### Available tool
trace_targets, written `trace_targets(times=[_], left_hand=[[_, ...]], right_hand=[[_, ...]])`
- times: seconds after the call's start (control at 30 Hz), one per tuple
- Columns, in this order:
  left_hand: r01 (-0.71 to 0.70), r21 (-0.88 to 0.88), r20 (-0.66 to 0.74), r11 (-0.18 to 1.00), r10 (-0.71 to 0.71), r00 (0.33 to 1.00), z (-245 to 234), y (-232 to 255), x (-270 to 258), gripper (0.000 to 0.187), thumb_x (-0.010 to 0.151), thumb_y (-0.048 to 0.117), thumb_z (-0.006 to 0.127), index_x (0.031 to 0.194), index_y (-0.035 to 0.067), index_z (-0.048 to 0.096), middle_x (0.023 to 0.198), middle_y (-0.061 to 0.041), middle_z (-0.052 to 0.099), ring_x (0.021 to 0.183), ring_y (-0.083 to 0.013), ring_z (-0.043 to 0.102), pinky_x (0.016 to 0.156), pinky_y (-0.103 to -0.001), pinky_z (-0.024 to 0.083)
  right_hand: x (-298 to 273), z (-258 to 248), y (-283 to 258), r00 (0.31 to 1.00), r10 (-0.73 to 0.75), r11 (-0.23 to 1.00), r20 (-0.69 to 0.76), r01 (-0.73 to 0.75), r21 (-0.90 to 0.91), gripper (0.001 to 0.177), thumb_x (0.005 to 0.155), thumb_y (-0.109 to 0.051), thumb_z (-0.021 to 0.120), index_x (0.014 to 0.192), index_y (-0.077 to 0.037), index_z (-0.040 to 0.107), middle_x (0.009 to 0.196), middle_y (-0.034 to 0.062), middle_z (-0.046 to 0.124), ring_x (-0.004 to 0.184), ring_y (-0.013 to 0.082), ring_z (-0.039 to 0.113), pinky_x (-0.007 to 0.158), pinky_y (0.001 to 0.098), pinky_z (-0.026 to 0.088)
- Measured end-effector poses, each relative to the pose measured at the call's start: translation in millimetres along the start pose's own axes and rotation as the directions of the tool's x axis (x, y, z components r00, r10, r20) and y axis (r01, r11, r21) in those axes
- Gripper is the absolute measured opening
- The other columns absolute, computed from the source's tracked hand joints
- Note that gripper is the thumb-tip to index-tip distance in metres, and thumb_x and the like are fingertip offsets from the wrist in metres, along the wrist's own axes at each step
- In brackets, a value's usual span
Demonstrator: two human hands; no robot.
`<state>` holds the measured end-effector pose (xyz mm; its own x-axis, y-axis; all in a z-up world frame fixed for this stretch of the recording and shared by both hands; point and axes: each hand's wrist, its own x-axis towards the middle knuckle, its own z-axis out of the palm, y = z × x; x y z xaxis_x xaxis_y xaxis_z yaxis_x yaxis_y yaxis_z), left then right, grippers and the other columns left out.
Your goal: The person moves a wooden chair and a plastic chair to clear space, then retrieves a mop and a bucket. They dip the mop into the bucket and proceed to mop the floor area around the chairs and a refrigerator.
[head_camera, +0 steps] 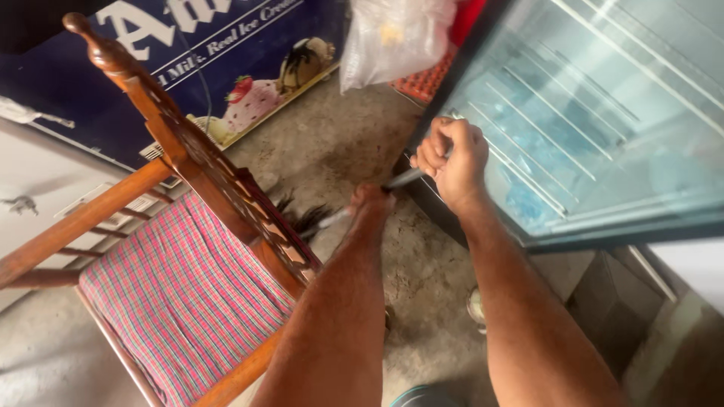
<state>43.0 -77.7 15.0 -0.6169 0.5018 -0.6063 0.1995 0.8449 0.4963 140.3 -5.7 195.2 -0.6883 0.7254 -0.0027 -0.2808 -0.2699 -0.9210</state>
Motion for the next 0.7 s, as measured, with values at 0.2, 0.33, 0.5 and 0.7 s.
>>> trace_targets(times=[0.2,0.33,0.5,0.7], left_hand=[[-0.055,-0.022,0.094,0.998,0.057,0.994,58,46,-51,0.046,0.082,0.041,0.080,0.115,0.009,0.076,0.123,-0.012,0.073,0.116,-0.0269,0.071,0.097,-0.040,0.057],[-0.342,-0.189,-0.135,0.921,0.320,0.938,104,49,-58,0.039,0.080,0.037,0.081,0.109,0.013,0.075,0.116,-0.013,0.071,0.109,-0.0310,0.069,0.091,-0.043,0.057],[-0.520,-0.208,-0.026,0.828,0.527,0.850,114,7,-74,0.028,0.072,0.033,0.082,0.093,0.015,0.075,0.103,-0.011,0.076,0.099,-0.0312,0.073,0.086,-0.045,0.058],[-0.427,-0.139,0.035,0.894,0.435,0.900,97,-3,-114,0.031,0.082,0.044,0.072,0.101,0.020,0.078,0.110,-0.010,0.077,0.105,-0.0318,0.072,0.089,-0.047,0.058]], right_hand=[[-66,-35,-47,0.981,-0.117,0.985,-0.156,0.094,-0.144,0.030,0.094,-0.021,0.048,0.065,-0.011,0.044,0.052,-0.0006,0.031,0.045,0.0146,0.032,0.054,0.0357,0.044],[-110,-23,-58,0.969,-0.239,0.910,0.062,0.245,-0.333,0.040,0.097,-0.015,0.044,0.058,-0.010,0.038,0.054,0.0007,0.034,0.045,0.0137,0.033,0.051,0.0314,0.036],[-157,8,-36,0.979,-0.183,0.846,0.089,0.203,-0.492,0.032,0.088,-0.010,0.042,0.057,-0.008,0.036,0.052,0.0008,0.034,0.046,0.0126,0.030,0.051,0.0284,0.030],[-177,10,-46,0.974,-0.226,0.918,0.015,0.218,-0.331,0.034,0.092,-0.018,0.045,0.060,-0.011,0.036,0.054,0.0007,0.032,0.046,0.0167,0.035,0.066,0.0336,0.044]])
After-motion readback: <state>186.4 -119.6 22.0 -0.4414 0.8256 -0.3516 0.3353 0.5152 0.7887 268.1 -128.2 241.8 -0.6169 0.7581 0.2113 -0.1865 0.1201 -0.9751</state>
